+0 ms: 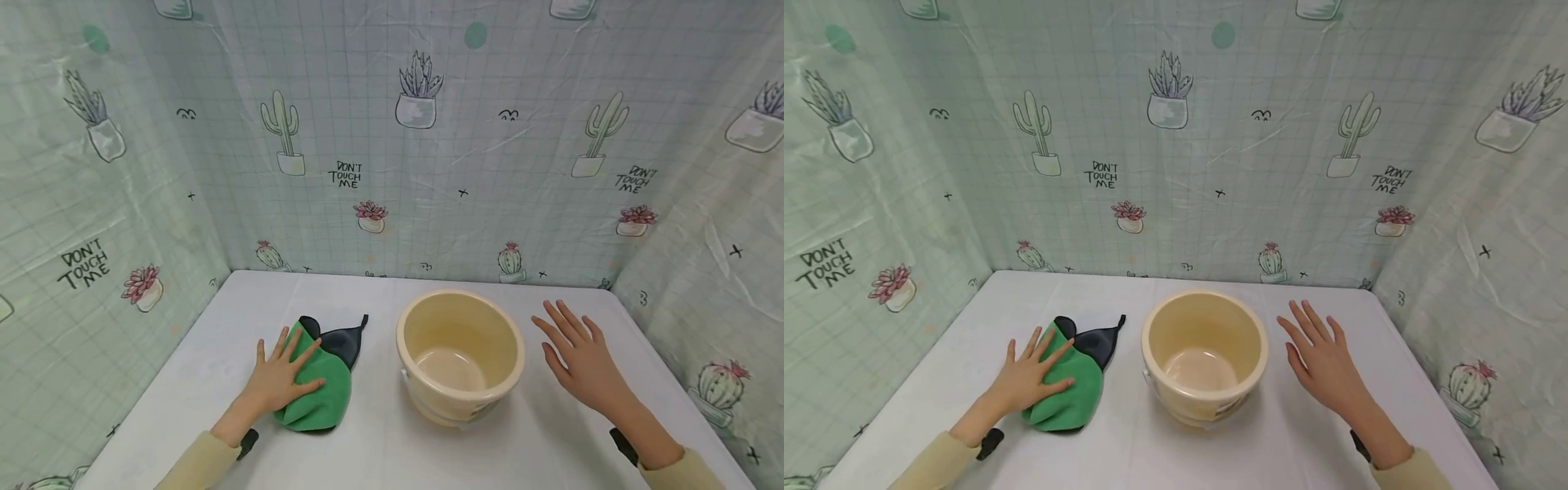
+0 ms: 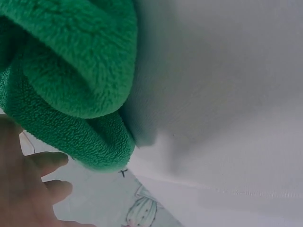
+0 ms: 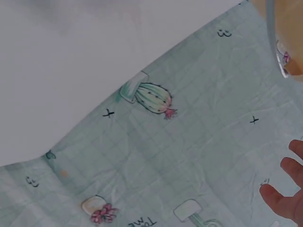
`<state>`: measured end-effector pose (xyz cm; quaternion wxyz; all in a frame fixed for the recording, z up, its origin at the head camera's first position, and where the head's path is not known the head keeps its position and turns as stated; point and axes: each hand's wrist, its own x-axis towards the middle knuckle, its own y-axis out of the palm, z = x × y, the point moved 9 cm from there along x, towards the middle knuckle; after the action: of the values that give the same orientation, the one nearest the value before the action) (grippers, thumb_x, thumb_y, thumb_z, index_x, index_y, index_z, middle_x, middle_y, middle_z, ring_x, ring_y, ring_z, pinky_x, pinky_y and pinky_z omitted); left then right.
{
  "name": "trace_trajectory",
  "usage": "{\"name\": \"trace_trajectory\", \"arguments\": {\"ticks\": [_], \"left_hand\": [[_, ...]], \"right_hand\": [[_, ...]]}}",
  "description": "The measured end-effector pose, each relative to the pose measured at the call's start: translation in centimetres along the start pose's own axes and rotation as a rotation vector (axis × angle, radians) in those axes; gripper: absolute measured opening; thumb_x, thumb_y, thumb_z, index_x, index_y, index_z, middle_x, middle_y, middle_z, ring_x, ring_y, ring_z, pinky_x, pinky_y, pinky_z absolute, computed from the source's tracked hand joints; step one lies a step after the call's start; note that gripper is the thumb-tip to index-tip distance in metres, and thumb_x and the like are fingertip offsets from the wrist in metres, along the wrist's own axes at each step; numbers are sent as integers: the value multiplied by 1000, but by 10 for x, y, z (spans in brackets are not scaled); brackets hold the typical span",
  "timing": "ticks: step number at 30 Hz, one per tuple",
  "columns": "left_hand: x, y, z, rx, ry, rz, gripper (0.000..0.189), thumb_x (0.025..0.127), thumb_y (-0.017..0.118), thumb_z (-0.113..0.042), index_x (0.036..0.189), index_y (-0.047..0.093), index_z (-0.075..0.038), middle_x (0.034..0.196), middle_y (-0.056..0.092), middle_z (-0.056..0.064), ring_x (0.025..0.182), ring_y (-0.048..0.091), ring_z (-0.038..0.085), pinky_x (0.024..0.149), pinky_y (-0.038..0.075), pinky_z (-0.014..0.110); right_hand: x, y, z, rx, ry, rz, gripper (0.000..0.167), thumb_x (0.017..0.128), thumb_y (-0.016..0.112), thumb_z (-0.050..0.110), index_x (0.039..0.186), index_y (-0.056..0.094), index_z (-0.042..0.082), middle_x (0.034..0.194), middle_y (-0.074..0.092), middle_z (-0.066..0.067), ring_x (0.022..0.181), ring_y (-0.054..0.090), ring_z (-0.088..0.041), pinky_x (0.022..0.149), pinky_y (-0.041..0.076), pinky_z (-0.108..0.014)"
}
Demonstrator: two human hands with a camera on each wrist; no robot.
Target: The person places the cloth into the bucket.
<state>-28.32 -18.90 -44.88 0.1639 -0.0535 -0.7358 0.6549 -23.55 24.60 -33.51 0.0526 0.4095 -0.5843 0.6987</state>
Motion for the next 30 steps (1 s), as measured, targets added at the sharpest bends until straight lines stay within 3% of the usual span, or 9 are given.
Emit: {"name": "trace_trajectory", "arguments": {"ticks": [4,8,14,18,22,30], "left_hand": [[0,6,-3,31,18,22,75,73,52,-66,136,38,-27,144,27,20,133,20,42,96,10,70],[1,9,-5,60,39,34,77,71,53,-67,135,39,-27,145,24,22,132,23,43,94,12,72],[4,8,-11,107,107,2,77,70,52,-70,135,39,-30,143,28,21,131,26,41,94,15,72],[4,11,-15,118,146,30,80,69,49,-73,136,37,-31,142,29,22,129,28,44,94,14,72],[3,13,-19,118,187,51,84,67,49,-74,137,36,-29,140,31,24,126,31,48,93,15,72],[5,15,-23,116,227,26,86,66,51,-73,137,35,-28,134,40,26,120,39,48,92,18,72]], "right_hand": [[14,-9,13,75,-28,-24,38,94,39,30,122,53,9,138,40,-16,135,26,-26,92,26,-58],[27,-11,28,134,-56,-7,36,91,48,24,123,53,8,139,38,-17,135,24,-28,92,26,-57],[39,-4,46,160,-89,67,40,90,50,24,127,48,11,144,31,-13,136,20,-28,96,22,-54],[42,6,53,174,-94,142,45,88,51,24,132,44,13,147,24,-11,137,16,-28,98,19,-52],[42,18,53,193,-67,208,49,89,51,26,135,39,16,149,19,-8,138,12,-30,98,17,-54],[35,37,51,248,-18,282,47,90,48,27,135,39,18,150,16,-4,139,6,-29,97,16,-56]]}}
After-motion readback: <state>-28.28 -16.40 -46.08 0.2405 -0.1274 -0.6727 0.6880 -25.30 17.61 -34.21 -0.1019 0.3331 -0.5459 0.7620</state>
